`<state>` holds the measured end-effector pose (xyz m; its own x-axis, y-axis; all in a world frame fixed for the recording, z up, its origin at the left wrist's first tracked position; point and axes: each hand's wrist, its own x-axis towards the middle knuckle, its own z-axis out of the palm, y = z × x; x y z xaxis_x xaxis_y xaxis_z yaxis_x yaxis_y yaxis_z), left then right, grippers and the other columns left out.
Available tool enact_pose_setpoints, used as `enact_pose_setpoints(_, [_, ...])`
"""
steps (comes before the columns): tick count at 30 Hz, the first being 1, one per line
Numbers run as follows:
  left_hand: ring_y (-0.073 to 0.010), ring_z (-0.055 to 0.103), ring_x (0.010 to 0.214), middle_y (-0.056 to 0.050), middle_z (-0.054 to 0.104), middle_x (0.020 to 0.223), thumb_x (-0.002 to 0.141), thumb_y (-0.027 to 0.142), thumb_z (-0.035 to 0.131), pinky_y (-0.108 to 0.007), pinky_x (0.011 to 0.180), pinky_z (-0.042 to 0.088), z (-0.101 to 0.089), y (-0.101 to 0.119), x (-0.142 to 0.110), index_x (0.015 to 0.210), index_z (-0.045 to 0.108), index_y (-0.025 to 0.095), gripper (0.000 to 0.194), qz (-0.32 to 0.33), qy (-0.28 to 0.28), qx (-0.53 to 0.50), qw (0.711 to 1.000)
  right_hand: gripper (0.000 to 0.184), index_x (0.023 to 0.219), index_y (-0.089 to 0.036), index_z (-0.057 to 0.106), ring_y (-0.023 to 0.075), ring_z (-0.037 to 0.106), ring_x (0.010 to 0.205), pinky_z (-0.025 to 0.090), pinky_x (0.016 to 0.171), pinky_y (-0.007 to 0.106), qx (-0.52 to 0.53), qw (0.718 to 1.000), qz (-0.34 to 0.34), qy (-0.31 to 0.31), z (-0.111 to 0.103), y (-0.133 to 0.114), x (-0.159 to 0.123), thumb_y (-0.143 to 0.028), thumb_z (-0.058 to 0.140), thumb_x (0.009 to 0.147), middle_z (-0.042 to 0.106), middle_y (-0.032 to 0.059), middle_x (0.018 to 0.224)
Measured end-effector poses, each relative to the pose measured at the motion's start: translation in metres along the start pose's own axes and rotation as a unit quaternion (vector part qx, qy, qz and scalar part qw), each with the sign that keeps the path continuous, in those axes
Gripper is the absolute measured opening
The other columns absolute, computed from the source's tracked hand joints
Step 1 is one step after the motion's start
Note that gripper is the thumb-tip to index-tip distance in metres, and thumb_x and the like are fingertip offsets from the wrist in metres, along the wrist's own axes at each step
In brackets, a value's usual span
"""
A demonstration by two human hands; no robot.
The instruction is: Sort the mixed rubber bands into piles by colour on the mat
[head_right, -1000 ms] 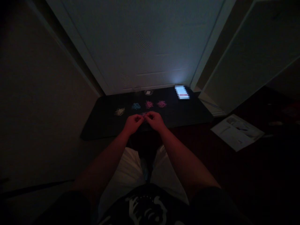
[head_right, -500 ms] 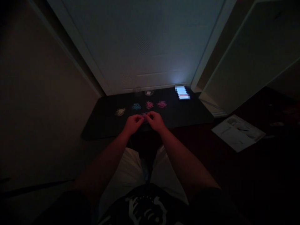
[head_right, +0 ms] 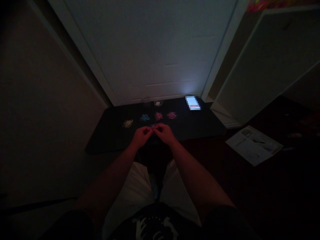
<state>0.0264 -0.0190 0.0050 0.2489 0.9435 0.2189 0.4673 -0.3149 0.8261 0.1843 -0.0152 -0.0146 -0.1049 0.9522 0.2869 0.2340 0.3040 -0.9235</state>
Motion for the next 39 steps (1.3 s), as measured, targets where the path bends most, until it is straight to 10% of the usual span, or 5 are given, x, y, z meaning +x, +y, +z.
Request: enact_pose_setpoints(39, [-0.0115,0.054,0.059,0.0,0.06,0.065,0.073,0.033,0.054,-0.022,0.056,0.041,-0.0021,-0.006,-0.0001,0.072,0.06,0.016,0.019,0.016,0.007,0.027,0.999,0.009,0.063,-0.017,0.056,0.0095,0.047,0.053,0.036,0.051,0.021,-0.005,1.0,0.012,0.017,0.0036,-0.0034,0.0002,-0.025,0.056,0.067,0.053,-0.0029,0.056])
